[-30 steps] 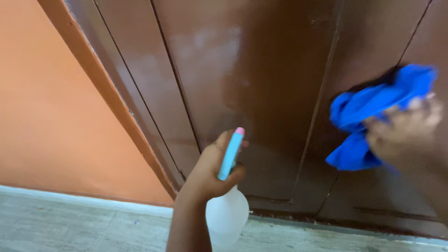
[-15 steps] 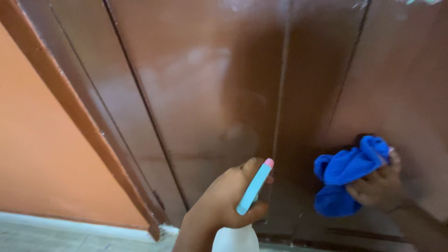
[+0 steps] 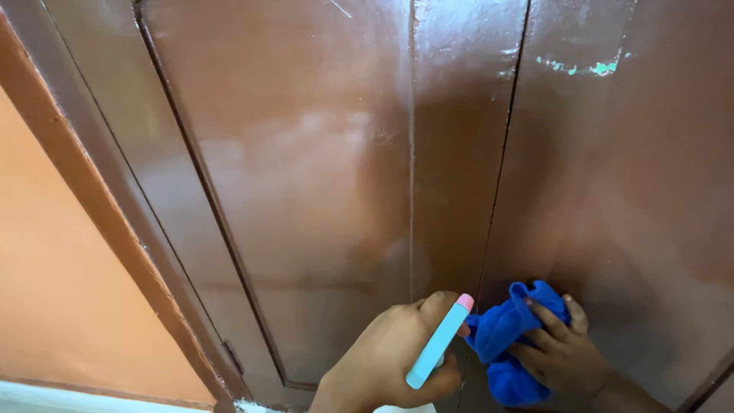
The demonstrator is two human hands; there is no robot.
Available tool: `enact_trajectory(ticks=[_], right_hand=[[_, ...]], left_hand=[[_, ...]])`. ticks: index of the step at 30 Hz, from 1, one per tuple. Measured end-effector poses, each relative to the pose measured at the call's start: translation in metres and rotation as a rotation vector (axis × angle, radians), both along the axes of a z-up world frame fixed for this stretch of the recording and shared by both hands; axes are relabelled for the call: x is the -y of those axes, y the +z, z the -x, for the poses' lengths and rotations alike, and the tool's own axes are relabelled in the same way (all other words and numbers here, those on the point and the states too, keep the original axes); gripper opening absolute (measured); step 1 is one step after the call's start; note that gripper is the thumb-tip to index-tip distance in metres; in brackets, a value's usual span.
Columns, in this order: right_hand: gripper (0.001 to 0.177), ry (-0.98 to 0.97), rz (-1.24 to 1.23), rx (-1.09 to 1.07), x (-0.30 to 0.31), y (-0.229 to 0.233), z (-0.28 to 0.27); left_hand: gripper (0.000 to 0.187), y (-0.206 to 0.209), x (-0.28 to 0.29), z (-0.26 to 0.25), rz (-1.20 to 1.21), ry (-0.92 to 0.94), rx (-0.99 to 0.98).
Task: The person cleans a brown wooden door using a spray bottle and a blue cloth. They spray the door surface and wipe it with the cloth, moving from the upper panels down to the bottom edge and back up, covering the entire door surface.
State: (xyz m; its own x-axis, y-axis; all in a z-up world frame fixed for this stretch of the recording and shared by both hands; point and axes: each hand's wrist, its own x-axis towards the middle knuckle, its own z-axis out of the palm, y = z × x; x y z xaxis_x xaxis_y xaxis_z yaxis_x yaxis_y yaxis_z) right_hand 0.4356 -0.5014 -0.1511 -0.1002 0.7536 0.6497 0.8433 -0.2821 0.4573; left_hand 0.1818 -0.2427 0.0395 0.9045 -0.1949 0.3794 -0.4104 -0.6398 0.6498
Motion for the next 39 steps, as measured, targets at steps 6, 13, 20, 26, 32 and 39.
enact_trajectory(ticks=[6,13,20,26,32,39], right_hand=[[0.031,0.101,-0.148,0.008,-0.006,0.016,-0.001],[0.049,0.203,-0.224,-0.255,-0.039,0.097,0.047],[0.053,0.154,-0.132,-0.594,-0.07,0.119,0.078],[0.059,0.016,0.19,-0.68,-0.071,0.098,0.066],[0.063,0.297,0.289,-0.368,-0.07,0.05,0.058],[0.057,0.147,0.033,-0.303,-0.076,0.057,0.057]], left_hand=[[0.092,-0.007,-0.004,-0.005,0.004,0.006,0.067],[0.102,-0.021,0.001,-0.01,0.075,-0.125,-0.019],[0.06,-0.032,0.008,-0.009,-0.043,-0.09,0.02],[0.096,-0.001,-0.001,0.002,-0.005,0.114,0.072],[0.111,0.013,-0.01,0.012,0.069,0.208,0.197],[0.107,0.015,-0.002,0.014,0.021,0.195,0.141]])
